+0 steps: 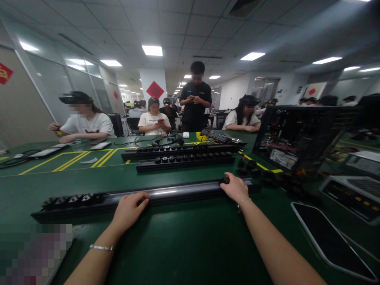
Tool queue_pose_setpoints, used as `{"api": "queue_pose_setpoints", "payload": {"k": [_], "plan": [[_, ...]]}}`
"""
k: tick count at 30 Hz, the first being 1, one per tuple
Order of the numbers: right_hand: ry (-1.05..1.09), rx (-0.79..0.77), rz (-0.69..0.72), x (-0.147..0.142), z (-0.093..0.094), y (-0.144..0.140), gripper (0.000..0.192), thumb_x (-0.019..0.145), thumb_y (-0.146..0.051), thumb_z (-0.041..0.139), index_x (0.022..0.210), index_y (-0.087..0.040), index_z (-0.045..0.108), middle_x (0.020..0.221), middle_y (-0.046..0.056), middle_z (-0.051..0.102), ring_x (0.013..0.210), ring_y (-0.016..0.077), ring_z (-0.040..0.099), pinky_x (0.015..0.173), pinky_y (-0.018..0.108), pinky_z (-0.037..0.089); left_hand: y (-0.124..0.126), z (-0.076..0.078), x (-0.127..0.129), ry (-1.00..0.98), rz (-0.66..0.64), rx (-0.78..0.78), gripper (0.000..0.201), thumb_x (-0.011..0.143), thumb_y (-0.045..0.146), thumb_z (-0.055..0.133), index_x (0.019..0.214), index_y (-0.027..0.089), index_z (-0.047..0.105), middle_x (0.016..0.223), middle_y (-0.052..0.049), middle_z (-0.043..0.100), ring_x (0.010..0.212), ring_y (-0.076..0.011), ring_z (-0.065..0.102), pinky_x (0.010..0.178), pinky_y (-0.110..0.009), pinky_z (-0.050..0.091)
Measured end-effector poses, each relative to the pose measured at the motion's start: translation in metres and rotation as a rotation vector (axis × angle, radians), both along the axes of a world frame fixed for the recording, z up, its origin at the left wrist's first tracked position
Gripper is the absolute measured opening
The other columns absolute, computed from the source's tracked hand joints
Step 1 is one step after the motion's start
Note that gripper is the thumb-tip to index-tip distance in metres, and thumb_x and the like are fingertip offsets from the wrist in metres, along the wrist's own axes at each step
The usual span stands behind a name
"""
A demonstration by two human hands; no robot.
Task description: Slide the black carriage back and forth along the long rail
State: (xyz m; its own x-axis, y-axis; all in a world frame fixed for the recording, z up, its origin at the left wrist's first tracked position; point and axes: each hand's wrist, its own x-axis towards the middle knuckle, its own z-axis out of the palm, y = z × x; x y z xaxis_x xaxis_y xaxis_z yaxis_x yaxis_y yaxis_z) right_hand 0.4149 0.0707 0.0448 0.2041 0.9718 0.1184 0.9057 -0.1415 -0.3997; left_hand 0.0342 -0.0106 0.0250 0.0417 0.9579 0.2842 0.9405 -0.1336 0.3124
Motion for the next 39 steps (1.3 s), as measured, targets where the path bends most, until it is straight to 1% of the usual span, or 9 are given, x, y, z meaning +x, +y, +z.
{"api": "queue_pose_setpoints", "payload": {"k": [6, 14, 21, 26, 34, 39], "plan": [[0.039, 0.013, 0.005, 0.004, 0.0, 0.004, 0.056, 0.07, -0.026, 0.046, 0.126, -0.024, 0.044, 0.121, 0.005, 0.056, 0.114, 0.0247, 0.046, 0.091, 0.039, 0.036, -0.001, 0.003, 0.002, 0.002, 0.005, 0.002, 0.028, 0.081, 0.041, 0.041, 0.093, 0.028, 0.063, 0.101, 0.002, 0.068, 0.097, -0.0179, 0.059, 0.09, -0.033, 0.039], [-0.024, 0.029, -0.016, 0.01, 0.0, 0.002, 0.057, 0.07, -0.035, 0.049, 0.125, -0.022, 0.046, 0.124, 0.008, 0.053, 0.117, 0.026, 0.043, 0.096, 0.041, 0.032, -0.002, 0.003, 0.001, 0.002, 0.014, -0.018, 0.028, 0.081, 0.042, 0.041, 0.093, 0.029, 0.063, 0.101, 0.002, 0.068, 0.098, -0.0184, 0.059, 0.09, -0.034, 0.04], [-0.026, 0.026, -0.021, 0.014, 0.0, 0.004, 0.054, 0.071, -0.031, 0.047, 0.124, -0.021, 0.048, 0.119, 0.009, 0.057, 0.112, 0.0249, 0.048, 0.092, 0.037, 0.036, -0.002, 0.003, 0.002, 0.007, 0.014, -0.015, 0.028, 0.081, 0.042, 0.041, 0.093, 0.029, 0.063, 0.101, 0.002, 0.068, 0.098, -0.0183, 0.059, 0.089, -0.033, 0.04], [-0.019, 0.026, -0.028, 0.016, 0.0, 0.004, 0.054, 0.071, -0.033, 0.049, 0.123, -0.02, 0.048, 0.12, 0.01, 0.056, 0.112, 0.0257, 0.048, 0.092, 0.038, 0.036, -0.001, 0.003, 0.001, 0.009, 0.015, -0.018, 0.028, 0.081, 0.042, 0.041, 0.093, 0.029, 0.063, 0.101, 0.002, 0.068, 0.097, -0.0185, 0.059, 0.089, -0.034, 0.04], [0.026, 0.024, -0.034, 0.02, 0.001, 0.004, 0.053, 0.071, -0.028, 0.048, 0.124, -0.022, 0.046, 0.12, 0.008, 0.056, 0.111, 0.025, 0.049, 0.091, 0.038, 0.036, -0.002, 0.004, 0.001, 0.005, 0.018, -0.013, 0.027, 0.081, 0.042, 0.042, 0.092, 0.029, 0.063, 0.102, 0.002, 0.068, 0.098, -0.0179, 0.059, 0.088, -0.033, 0.04], [-0.012, 0.038, -0.043, 0.023, 0.0, 0.005, 0.054, 0.07, -0.032, 0.049, 0.123, -0.02, 0.047, 0.12, 0.009, 0.055, 0.114, 0.0246, 0.047, 0.095, 0.038, 0.034, -0.001, 0.004, 0.001, -0.004, 0.017, -0.019, 0.027, 0.081, 0.041, 0.042, 0.092, 0.029, 0.063, 0.101, 0.002, 0.068, 0.097, -0.0177, 0.059, 0.088, -0.033, 0.04]]}}
